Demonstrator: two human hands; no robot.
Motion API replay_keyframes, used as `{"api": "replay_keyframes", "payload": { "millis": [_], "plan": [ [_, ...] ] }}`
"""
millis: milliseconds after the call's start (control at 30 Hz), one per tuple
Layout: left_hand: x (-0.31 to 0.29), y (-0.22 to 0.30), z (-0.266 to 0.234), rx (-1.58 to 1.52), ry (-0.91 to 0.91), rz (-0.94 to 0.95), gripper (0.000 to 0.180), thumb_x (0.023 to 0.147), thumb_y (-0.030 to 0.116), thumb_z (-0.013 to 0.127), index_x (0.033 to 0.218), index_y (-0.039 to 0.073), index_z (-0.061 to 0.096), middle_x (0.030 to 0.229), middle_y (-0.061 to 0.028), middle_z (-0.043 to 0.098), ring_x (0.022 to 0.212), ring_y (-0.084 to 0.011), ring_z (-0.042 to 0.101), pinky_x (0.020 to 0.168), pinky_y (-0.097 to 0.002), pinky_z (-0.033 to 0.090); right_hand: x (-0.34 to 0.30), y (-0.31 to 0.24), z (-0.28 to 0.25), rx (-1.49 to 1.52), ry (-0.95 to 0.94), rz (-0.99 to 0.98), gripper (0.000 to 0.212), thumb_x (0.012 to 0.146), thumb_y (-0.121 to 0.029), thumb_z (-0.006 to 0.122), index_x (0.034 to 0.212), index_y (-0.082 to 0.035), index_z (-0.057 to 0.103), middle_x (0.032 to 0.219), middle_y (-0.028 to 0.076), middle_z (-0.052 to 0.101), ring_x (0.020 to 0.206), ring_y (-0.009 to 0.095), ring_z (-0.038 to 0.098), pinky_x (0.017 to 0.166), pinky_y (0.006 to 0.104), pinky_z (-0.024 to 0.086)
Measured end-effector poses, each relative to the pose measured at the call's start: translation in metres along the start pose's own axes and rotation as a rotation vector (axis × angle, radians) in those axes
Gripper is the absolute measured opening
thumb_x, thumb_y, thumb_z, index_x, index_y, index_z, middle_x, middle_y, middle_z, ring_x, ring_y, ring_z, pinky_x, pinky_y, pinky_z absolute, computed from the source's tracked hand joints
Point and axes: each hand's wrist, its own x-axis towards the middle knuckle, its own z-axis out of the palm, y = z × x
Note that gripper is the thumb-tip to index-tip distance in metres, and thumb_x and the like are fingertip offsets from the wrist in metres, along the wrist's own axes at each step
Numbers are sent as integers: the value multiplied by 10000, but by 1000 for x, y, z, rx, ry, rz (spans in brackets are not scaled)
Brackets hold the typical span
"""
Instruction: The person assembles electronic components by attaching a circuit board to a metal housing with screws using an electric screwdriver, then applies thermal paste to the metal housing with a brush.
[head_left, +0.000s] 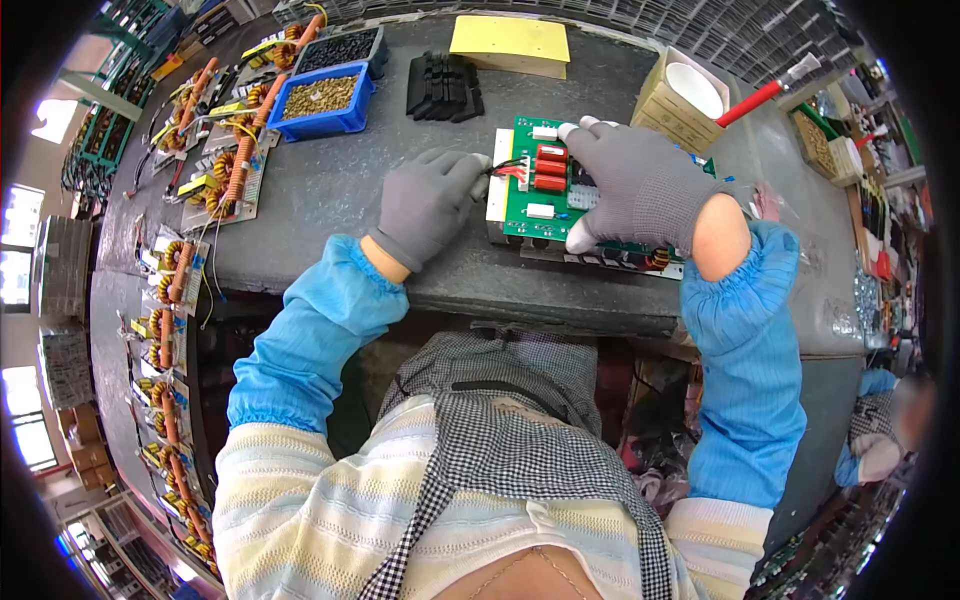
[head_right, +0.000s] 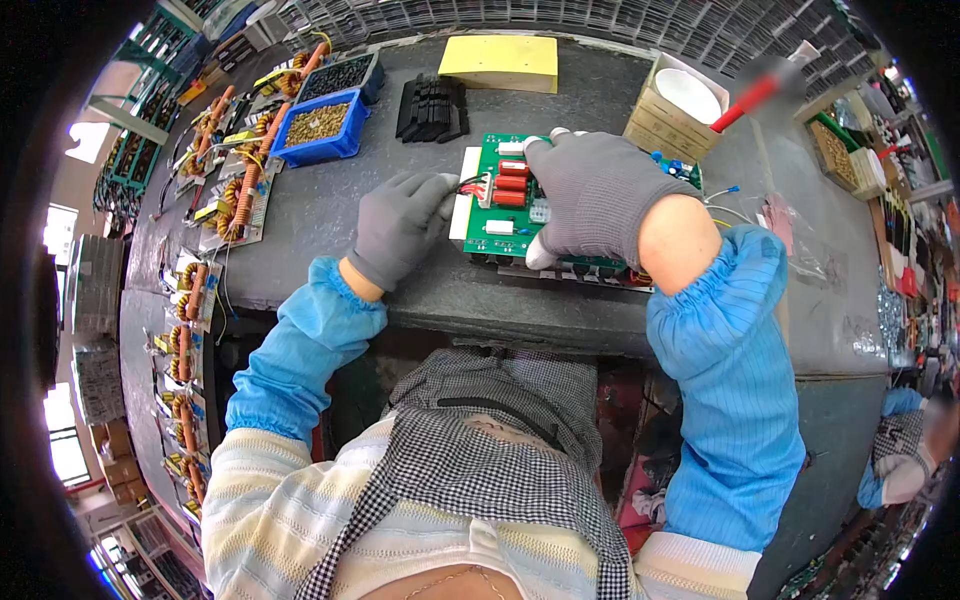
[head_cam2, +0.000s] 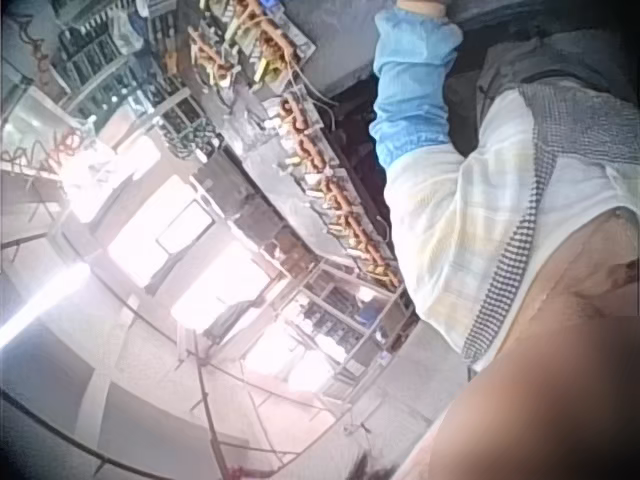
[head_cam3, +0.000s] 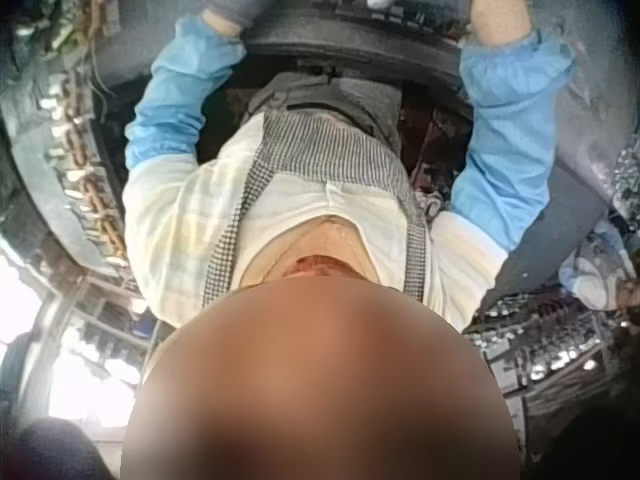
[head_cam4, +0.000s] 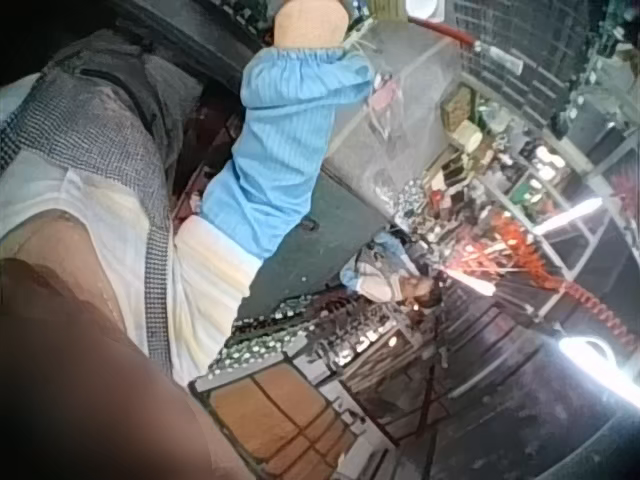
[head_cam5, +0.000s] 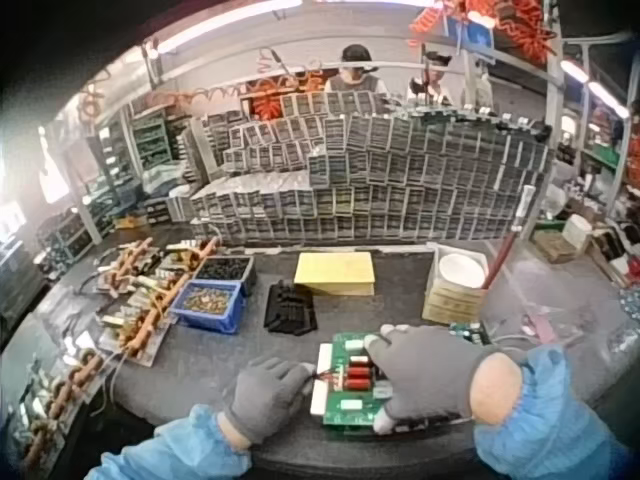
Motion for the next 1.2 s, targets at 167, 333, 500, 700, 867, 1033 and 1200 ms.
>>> {"api": "replay_keyframes", "payload": {
  "millis": [167,333,500,700,867,1033,1200],
  "plan": [
    [-9,21,6,189,13,-78,224,794,136,658,1015,134,692,876,-39,693,812,-273,676,680,-400,557,1,5,11,-19,130,-44,866,642,-501,883,1260,16,568,1266,263,620,1172,395,623,988,435,514],
    [-18,25,12,-82,119,-248,303,820,63,648,1115,98,707,970,-129,713,863,-344,689,729,-419,556,-3,7,18,3,178,-60,880,630,-486,888,1264,22,550,1268,261,606,1151,413,624,979,444,517],
    [-24,10,10,-555,36,-382,307,963,103,634,1263,53,676,1090,-141,738,932,-239,710,838,-360,555,-2,-2,3,18,106,-28,862,627,-461,886,1259,17,547,1256,248,613,1134,421,627,939,456,532],
    [29,-86,-39,-497,-340,-353,387,956,172,660,1325,56,648,1257,-119,702,1122,-198,662,988,-336,498,-28,14,11,76,194,-37,1031,652,-461,868,1482,-45,421,1517,248,424,1403,421,417,1143,539,362],
    [17,-324,-66,266,-447,-620,445,729,309,770,1076,37,710,977,-201,727,912,-346,708,823,-414,544,-129,23,23,-50,680,6,796,798,-349,776,1465,-76,441,1415,151,538,1297,343,535,1090,516,418],
    [56,-326,-36,132,-674,-611,327,759,201,768,996,-16,702,826,-154,708,773,-258,679,755,-383,531,-291,75,99,-25,251,981,351,834,-204,711,1161,-88,659,1082,151,683,1040,351,645,888,460,521],
    [50,-337,-29,153,-631,-537,247,805,121,740,973,-54,695,805,-126,700,732,-205,651,697,-357,518,-422,93,212,-99,-90,1548,367,890,-103,572,1252,-145,611,1413,150,544,1266,318,570,1000,499,494]
  ]
}}
